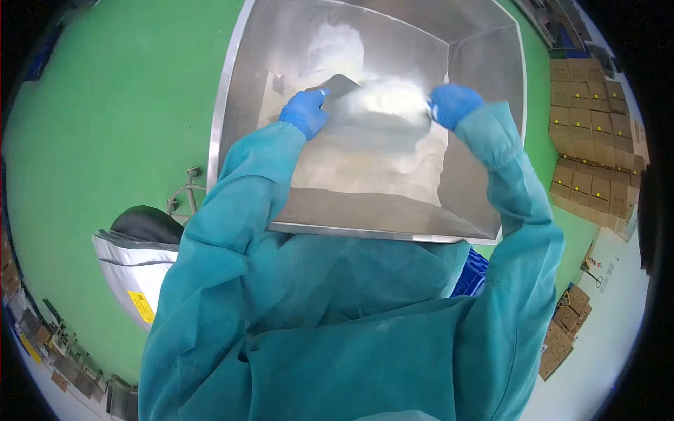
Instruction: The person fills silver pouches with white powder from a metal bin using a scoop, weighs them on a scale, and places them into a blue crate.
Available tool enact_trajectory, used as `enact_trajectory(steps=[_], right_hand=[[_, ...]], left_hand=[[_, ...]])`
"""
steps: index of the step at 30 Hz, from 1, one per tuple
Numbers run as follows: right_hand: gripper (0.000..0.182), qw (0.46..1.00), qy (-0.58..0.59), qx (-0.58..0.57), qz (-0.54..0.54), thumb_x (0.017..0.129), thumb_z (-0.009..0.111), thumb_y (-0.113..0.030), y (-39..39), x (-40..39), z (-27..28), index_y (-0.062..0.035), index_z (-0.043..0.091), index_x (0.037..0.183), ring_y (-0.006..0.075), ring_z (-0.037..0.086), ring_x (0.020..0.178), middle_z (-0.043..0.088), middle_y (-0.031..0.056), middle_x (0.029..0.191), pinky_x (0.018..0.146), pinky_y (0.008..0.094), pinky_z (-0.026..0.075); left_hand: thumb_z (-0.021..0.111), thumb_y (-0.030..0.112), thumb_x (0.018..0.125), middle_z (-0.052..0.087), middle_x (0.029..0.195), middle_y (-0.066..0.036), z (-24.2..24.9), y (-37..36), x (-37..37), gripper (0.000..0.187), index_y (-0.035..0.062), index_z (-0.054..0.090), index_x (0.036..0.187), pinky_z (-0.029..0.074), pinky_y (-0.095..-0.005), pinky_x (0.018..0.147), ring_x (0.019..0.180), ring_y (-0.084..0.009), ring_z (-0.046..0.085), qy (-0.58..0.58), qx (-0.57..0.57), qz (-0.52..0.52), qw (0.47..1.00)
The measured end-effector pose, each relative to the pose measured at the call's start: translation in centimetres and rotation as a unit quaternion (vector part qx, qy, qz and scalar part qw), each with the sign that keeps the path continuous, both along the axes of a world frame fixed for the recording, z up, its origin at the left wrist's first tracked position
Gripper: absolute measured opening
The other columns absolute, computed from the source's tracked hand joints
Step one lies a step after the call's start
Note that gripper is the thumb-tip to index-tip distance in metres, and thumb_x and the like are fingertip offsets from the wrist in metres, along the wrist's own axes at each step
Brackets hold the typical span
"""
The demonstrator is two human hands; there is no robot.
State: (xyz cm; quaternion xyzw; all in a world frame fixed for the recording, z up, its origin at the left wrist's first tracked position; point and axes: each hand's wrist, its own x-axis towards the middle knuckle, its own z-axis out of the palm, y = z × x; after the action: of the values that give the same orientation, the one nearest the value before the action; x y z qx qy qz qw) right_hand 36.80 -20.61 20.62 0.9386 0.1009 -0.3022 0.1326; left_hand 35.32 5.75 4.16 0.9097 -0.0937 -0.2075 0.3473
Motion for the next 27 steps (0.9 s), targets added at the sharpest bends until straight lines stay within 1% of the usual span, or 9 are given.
enact_trajectory(steps=[2,3,8,13,16,21,23,25,27], right_hand=[[0.023,0.955,-0.167,0.208,0.131,0.084,0.053,-0.026,0.1,-0.2,0.5,-0.0086,0.065,0.09,0.0352,0.062,0.083,0.065,0.0157,0.088,0.073,0.0449,0.048],[0.025,0.955,-0.085,0.279,0.051,0.084,0.052,-0.028,1.9,0.2,0.9,-0.0092,0.065,0.094,0.0331,0.062,0.085,0.065,0.0144,0.091,0.074,0.0429,0.048],[0.021,0.981,-0.009,0.168,0.095,0.076,0.058,-0.022,14.4,1.7,-0.4,-0.0089,0.067,0.09,0.0322,0.061,0.088,0.065,0.0148,0.094,0.077,0.0405,0.048],[0.019,0.986,-0.019,0.154,0.066,0.069,0.064,-0.017,8.2,-1.3,8.8,-0.0086,0.07,0.085,0.0312,0.06,0.091,0.064,0.0152,0.096,0.08,0.0382,0.048],[0.024,0.98,-0.099,0.016,0.17,0.069,0.064,-0.017,2.3,-1.5,2.4,-0.0084,0.068,0.09,0.0321,0.06,0.092,0.064,0.0141,0.097,0.081,0.0388,0.048],[0.04,0.982,-0.012,0.165,0.092,0.078,0.061,-0.042,-2.0,-1.8,-24.1,-0.0133,0.066,0.106,0.0307,0.062,0.091,0.066,0.0122,0.098,0.081,0.0378,0.048],[0.036,0.937,0.105,0.261,-0.208,0.077,0.06,-0.034,4.4,-3.8,-25.3,-0.0129,0.064,0.106,0.033,0.061,0.094,0.064,0.0155,0.103,0.083,0.0399,0.048],[0.042,0.96,0.028,0.275,0.045,0.075,0.064,-0.03,6.7,-9.0,-40.2,-0.0038,0.06,0.108,0.0329,0.061,0.095,0.063,0.0179,0.103,0.084,0.0404,0.047],[0.043,0.961,0.112,0.252,0.018,0.074,0.065,-0.027,9.9,-9.3,-41.0,-0.0045,0.059,0.111,0.0325,0.06,0.097,0.063,0.0174,0.104,0.085,0.0401,0.047]], left_hand=[[0.052,0.014,0.079,0.063,0.099,-0.017,0.8,0.1,0.2,0.049,0.017,0.051,0.128,0.047,-0.0387,0.083,0.092,-0.0328,0.06,0.011,0.005,0.006,1.0],[0.052,0.014,0.078,0.063,0.1,-0.018,0.6,0.2,0.4,0.05,0.0166,0.051,0.128,0.047,-0.0389,0.083,0.093,-0.0333,0.06,-0.018,-0.003,0.008,1.0],[0.053,0.013,0.077,0.061,0.106,-0.02,-2.9,0.9,1.4,0.052,0.0159,0.05,0.129,0.046,-0.0404,0.085,0.097,-0.0354,0.059,-0.055,-0.044,0.053,0.996],[0.053,0.014,0.076,0.062,0.104,-0.02,-1.7,1.3,1.7,0.051,0.0165,0.053,0.127,0.047,-0.0406,0.084,0.096,-0.0349,0.059,-0.035,0.011,0.065,0.997],[0.053,0.015,0.075,0.063,0.099,-0.02,-1.0,1.4,0.9,0.051,0.016,0.054,0.126,0.047,-0.0403,0.083,0.093,-0.0344,0.06,-0.049,-0.005,0.084,0.995],[0.053,0.016,0.074,0.064,0.095,-0.018,-1.3,0.9,1.2,0.05,0.0148,0.056,0.124,0.048,-0.0397,0.083,0.089,-0.0331,0.061,-0.043,-0.005,0.075,0.996],[0.053,0.016,0.075,0.064,0.095,-0.018,-1.0,1.0,1.2,0.049,0.0146,0.056,0.124,0.048,-0.0392,0.082,0.089,-0.0327,0.061,-0.022,-0.001,0.08,0.997],[0.053,0.016,0.076,0.064,0.094,-0.016,-1.6,1.3,0.5,0.049,0.0144,0.055,0.124,0.048,-0.0387,0.082,0.088,-0.0316,0.061,-0.033,0.011,0.085,0.996],[0.053,0.016,0.077,0.064,0.094,-0.015,-0.6,1.0,0.6,0.048,0.0144,0.055,0.125,0.048,-0.0383,0.082,0.088,-0.0307,0.061,-0.028,0.023,0.074,0.997]])
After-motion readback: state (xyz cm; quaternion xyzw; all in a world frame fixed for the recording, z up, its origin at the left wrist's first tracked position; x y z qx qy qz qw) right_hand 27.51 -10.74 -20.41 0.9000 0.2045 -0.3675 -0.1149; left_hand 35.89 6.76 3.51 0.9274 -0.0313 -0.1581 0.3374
